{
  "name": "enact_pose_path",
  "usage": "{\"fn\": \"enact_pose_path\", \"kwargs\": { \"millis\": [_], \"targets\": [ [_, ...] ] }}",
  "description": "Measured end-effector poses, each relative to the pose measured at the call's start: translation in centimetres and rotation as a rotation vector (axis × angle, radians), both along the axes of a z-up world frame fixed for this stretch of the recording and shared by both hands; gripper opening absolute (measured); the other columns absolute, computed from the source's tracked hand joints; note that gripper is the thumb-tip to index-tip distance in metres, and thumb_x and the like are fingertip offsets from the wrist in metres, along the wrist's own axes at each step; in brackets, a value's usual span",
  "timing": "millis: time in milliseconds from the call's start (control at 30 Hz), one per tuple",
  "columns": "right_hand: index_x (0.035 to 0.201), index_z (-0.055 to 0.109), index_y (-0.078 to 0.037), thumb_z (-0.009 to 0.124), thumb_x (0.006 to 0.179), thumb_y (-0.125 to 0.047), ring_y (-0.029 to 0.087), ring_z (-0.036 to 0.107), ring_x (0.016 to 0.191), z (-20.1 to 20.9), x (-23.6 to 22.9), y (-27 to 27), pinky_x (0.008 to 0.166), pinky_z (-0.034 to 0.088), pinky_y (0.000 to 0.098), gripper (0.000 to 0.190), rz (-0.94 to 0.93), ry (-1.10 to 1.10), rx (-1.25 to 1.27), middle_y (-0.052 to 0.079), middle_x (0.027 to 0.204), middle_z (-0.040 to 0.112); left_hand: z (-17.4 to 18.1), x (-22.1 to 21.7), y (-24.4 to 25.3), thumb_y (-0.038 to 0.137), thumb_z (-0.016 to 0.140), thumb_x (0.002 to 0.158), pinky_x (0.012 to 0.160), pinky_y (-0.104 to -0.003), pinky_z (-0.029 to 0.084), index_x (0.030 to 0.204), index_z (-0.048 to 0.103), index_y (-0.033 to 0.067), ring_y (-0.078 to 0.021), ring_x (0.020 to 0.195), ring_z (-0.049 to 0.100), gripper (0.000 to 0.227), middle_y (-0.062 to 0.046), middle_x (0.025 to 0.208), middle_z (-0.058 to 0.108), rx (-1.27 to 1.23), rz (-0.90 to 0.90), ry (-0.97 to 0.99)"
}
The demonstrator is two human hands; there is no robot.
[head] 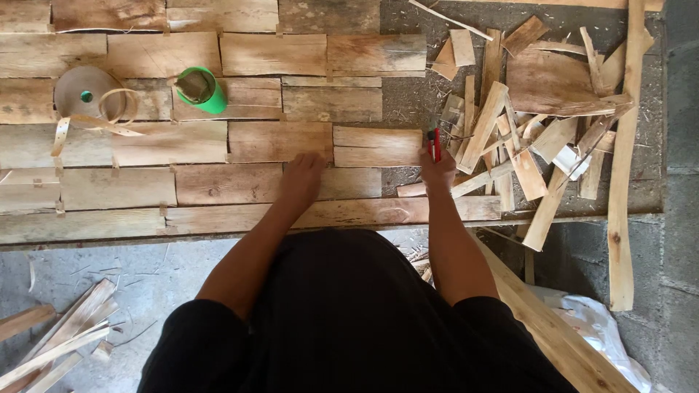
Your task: Cutting and fitting wood bark strips onto a flat surface to create a decorative tiled panel.
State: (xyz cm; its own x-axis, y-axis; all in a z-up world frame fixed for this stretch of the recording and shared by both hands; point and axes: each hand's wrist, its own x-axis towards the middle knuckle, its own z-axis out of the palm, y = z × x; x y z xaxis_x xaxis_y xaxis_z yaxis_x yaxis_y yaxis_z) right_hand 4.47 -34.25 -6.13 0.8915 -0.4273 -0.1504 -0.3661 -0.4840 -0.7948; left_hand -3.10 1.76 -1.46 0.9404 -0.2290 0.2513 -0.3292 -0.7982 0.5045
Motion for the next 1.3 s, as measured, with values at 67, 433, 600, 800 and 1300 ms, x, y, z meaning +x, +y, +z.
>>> {"fn": "enact_pose_path", "kwargs": {
  "millis": [67, 433, 600, 800, 1300],
  "targets": [
    [0.087, 0.071, -0.004, 0.081, 0.090, -0.035, 0.011, 0.051, 0.060, -1.3, 0.1, -0.6, 0.056, 0.044, 0.0345, 0.033, -0.007, -0.033, 0.043, -0.001, 0.066, 0.058, 0.2, -2.0, 1.0, 0.000, 0.064, 0.085, 0.094, -0.047, 0.053, 0.111, 0.069, 0.0020, -0.0368, 0.114, 0.062, 0.027, -0.016, 0.123, 0.066, 0.033, -0.046, 0.011],
    [0.107, 0.063, -0.002, 0.067, 0.100, -0.016, 0.012, 0.062, 0.059, 1.1, -1.2, -0.4, 0.051, 0.052, 0.0301, 0.016, 0.000, -0.065, 0.356, 0.001, 0.075, 0.063, 1.4, -8.2, 3.8, 0.007, 0.066, 0.087, 0.109, -0.044, 0.049, 0.110, 0.069, -0.0015, -0.0373, 0.130, 0.058, 0.025, -0.017, 0.130, 0.064, 0.039, -0.085, -0.030],
    [0.110, 0.061, 0.000, 0.061, 0.102, -0.008, 0.014, 0.071, 0.068, 1.9, -2.7, -0.5, 0.059, 0.059, 0.0291, 0.012, 0.057, -0.172, 0.340, 0.005, 0.081, 0.070, 1.5, -8.5, 3.7, 0.006, 0.066, 0.087, 0.109, -0.043, 0.049, 0.109, 0.069, -0.0010, -0.0374, 0.134, 0.055, 0.024, -0.018, 0.137, 0.061, 0.009, -0.045, 0.041],
    [0.101, 0.065, 0.004, 0.069, 0.100, -0.013, 0.021, 0.065, 0.067, 3.6, -5.7, -0.6, 0.059, 0.051, 0.0363, 0.017, 0.161, -0.309, -0.105, 0.013, 0.081, 0.068, 1.7, -8.8, 3.1, 0.006, 0.064, 0.092, 0.106, -0.039, 0.052, 0.110, 0.071, 0.0007, -0.0323, 0.139, 0.054, 0.020, -0.013, 0.143, 0.061, -0.025, 0.034, 0.119],
    [0.101, 0.066, -0.003, 0.068, 0.097, -0.015, 0.025, 0.061, 0.064, 4.0, -10.0, 0.0, 0.061, 0.050, 0.0408, 0.013, 0.328, -0.120, -0.130, 0.014, 0.077, 0.065, 3.0, -8.9, 1.2, -0.001, 0.063, 0.083, 0.109, -0.042, 0.050, 0.106, 0.069, -0.0007, -0.0366, 0.138, 0.054, 0.024, -0.017, 0.140, 0.061, -0.123, 0.154, 0.115]
  ]
}}
